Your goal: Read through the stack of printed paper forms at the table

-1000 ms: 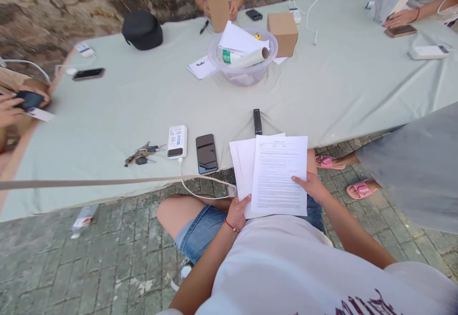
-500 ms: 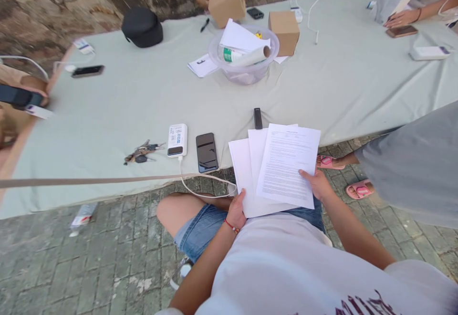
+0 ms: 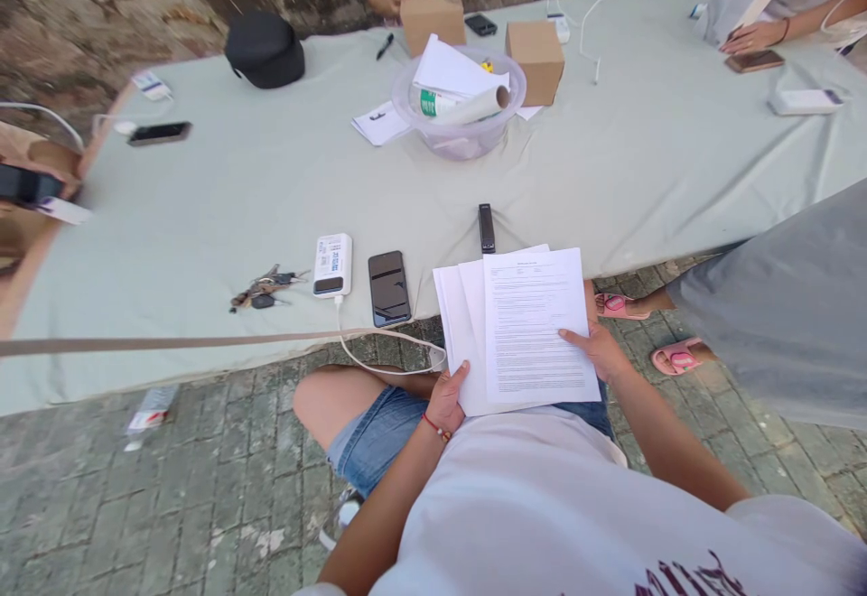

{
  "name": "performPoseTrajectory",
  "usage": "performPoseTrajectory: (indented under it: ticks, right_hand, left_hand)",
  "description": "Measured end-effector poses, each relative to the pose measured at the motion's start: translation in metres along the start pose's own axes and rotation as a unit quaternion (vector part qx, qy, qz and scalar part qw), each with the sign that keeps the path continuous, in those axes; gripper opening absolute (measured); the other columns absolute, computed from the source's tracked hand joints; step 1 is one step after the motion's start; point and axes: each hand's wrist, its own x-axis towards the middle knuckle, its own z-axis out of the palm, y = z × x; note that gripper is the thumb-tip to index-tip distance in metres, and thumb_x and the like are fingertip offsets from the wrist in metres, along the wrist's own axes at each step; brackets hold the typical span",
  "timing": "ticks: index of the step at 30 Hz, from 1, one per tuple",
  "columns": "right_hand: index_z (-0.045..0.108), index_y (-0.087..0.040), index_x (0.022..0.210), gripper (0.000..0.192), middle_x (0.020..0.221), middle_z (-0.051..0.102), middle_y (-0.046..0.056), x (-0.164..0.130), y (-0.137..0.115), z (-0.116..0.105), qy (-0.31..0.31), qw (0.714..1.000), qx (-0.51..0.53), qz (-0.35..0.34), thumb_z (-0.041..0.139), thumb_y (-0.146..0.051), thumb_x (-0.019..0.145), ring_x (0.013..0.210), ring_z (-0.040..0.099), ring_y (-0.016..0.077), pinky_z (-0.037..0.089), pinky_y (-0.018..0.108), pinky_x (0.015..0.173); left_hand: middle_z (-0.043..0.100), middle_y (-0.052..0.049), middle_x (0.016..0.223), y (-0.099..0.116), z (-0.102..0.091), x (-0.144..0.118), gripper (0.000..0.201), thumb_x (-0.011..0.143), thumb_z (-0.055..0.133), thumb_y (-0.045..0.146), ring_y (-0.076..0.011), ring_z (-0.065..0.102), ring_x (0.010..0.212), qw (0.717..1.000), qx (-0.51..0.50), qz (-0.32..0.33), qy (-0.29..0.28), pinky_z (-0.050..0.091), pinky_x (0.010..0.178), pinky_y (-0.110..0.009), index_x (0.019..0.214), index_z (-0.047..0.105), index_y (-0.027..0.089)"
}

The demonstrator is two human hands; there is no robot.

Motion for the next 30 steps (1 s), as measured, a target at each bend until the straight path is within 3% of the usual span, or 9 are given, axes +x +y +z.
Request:
performPoseTrajectory:
  ticks: [9,17,22,30]
  right_hand:
    - [0.082,-0.021,0.106,0.058,0.116,0.081,0.01,0.0,0.002,0.011,-0.049,0.996,-0.074,0.004,0.094,-0.057,0.063,0.111,0.076,0.0389,0.059,0.056,0.105]
    - [0.081,-0.022,0.104,0.056,0.115,0.081,0.011,0.002,0.006,0.012,-0.016,0.998,-0.052,0.001,0.094,-0.057,0.062,0.112,0.076,0.0395,0.06,0.056,0.105]
    - [0.078,-0.021,0.107,0.063,0.12,0.08,0.011,0.003,0.005,0.008,0.022,1.0,-0.002,-0.012,0.094,-0.061,0.061,0.117,0.074,0.0399,0.059,0.056,0.106]
    - [0.076,-0.023,0.112,0.065,0.126,0.078,0.011,0.0,0.006,0.005,0.013,0.999,0.024,-0.028,0.093,-0.062,0.064,0.12,0.073,0.0393,0.059,0.056,0.107]
  left_hand:
    - [0.078,-0.019,0.12,-0.002,-0.003,0.002,0.064,0.067,0.099,0.032,-0.0391,0.07,0.124,1.0,0.009,0.01,-0.016,0.051,0.116,-0.056,0.122,0.074,0.012]
    - [0.071,-0.019,0.137,-0.008,-0.004,0.01,0.059,0.084,0.086,0.05,-0.0362,0.064,0.134,0.999,-0.034,0.01,0.029,0.049,0.12,-0.051,0.126,0.073,0.012]
    - [0.071,-0.018,0.138,-0.009,-0.006,0.013,0.056,0.086,0.084,0.048,-0.0346,0.062,0.137,0.999,-0.038,0.008,0.02,0.049,0.12,-0.049,0.128,0.072,0.012]
    - [0.069,-0.02,0.14,-0.007,-0.004,0.011,0.064,0.087,0.081,0.054,-0.037,0.06,0.139,0.999,-0.041,-0.014,-0.015,0.05,0.119,-0.051,0.132,0.07,0.012]
